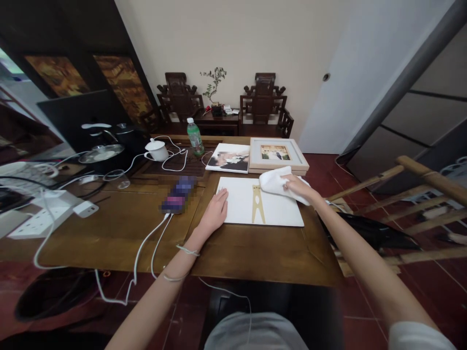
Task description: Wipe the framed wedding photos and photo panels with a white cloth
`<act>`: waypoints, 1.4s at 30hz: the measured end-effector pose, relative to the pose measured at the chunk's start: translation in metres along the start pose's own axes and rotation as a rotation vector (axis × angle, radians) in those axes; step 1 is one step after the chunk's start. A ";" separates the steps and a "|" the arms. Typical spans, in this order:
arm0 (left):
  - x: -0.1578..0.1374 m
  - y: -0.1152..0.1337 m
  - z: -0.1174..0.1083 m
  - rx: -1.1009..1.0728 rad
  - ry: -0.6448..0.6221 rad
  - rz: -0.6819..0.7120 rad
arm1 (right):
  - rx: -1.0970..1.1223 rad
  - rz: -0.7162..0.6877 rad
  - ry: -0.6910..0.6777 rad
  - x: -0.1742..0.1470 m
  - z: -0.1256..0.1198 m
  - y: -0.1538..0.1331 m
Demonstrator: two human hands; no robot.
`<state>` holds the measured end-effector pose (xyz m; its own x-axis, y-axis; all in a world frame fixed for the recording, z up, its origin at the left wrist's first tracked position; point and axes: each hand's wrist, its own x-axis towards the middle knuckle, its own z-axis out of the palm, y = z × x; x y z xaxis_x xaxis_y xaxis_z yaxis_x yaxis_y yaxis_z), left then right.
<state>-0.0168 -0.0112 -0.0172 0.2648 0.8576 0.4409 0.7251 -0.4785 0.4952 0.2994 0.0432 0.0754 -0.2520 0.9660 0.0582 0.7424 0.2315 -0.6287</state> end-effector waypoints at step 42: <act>0.001 0.001 0.000 -0.001 -0.002 -0.011 | -0.191 -0.399 -0.146 -0.072 0.079 -0.079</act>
<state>-0.0155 -0.0107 -0.0165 0.2578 0.8632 0.4340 0.7275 -0.4691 0.5007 0.2097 -0.0539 0.0600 -0.6159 0.7737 0.1486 0.6669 0.6124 -0.4244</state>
